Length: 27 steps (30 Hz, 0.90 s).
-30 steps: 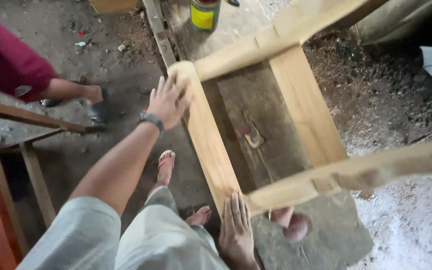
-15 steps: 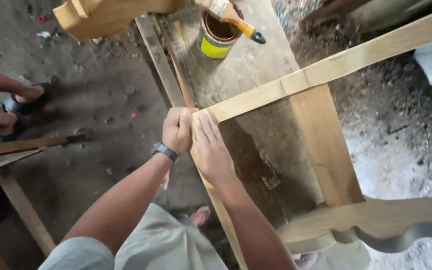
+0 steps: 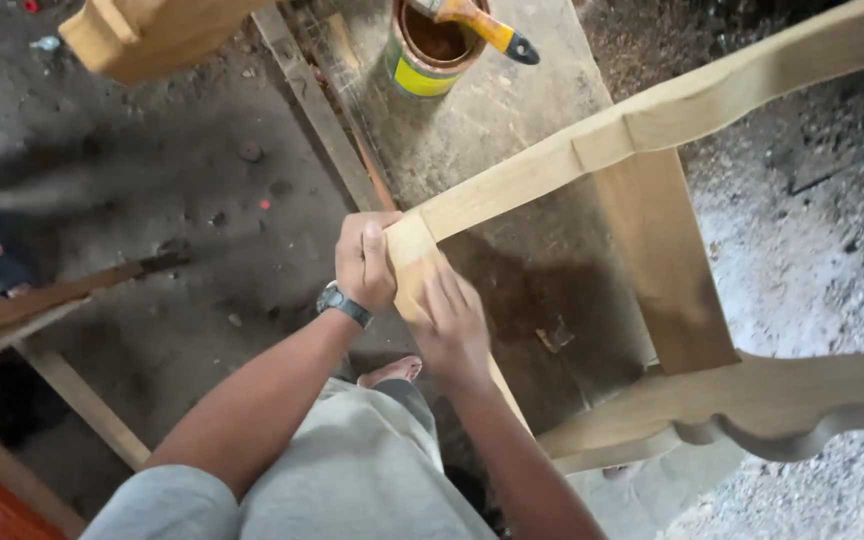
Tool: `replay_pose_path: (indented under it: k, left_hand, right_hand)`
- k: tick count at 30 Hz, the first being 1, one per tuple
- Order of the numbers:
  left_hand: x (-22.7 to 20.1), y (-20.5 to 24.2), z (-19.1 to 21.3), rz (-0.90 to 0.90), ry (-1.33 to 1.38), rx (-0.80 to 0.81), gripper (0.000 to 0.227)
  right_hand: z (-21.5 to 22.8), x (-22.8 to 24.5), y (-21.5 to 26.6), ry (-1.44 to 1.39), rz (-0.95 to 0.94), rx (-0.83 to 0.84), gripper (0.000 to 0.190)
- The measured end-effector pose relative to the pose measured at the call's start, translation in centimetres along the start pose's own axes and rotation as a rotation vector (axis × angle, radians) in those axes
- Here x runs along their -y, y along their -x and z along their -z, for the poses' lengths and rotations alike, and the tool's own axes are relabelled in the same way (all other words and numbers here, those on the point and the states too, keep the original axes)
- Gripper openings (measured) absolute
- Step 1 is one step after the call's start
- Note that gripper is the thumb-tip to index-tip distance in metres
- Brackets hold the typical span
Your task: The person sands a wooden chair frame using a sanding block, moving along the legs and crossbars. The person adjusts grip and position to reach different sections of the frame while sanding.
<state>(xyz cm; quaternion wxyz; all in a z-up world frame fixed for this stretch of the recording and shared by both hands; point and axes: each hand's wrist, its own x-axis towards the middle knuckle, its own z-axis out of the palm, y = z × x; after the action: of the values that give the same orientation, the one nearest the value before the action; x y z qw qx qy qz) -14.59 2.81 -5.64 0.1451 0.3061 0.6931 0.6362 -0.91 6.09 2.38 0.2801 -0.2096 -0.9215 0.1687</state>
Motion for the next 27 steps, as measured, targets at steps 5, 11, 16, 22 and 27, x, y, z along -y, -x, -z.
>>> replay_pose_path:
  k: [5, 11, 16, 22, 27]
  left_hand:
    - [0.9, 0.0, 0.4, -0.074, 0.016, -0.067, 0.048]
    - [-7.4, -3.2, 1.7, 0.076, 0.121, 0.177, 0.058]
    - [2.3, 0.3, -2.8, 0.528, 0.031, -0.287, 0.032]
    - [1.2, -0.7, -3.6, 0.849, -0.110, -0.465, 0.033]
    - [0.2, -0.6, -3.9, 0.834, -0.154, -0.492, 0.026]
  right_hand:
    - [0.4, -1.2, 3.0, 0.011, -0.024, 0.072, 0.032]
    - [3.4, 2.0, -11.2, -0.397, -0.334, 0.282, 0.022]
    - [2.9, -4.9, -2.0, -0.013, -0.789, 0.215, 0.037]
    - [1.9, -5.2, 1.0, -0.393, -0.472, 0.301, 0.038]
    - [3.1, -7.8, 3.3, -0.681, -0.447, 0.215, 0.033]
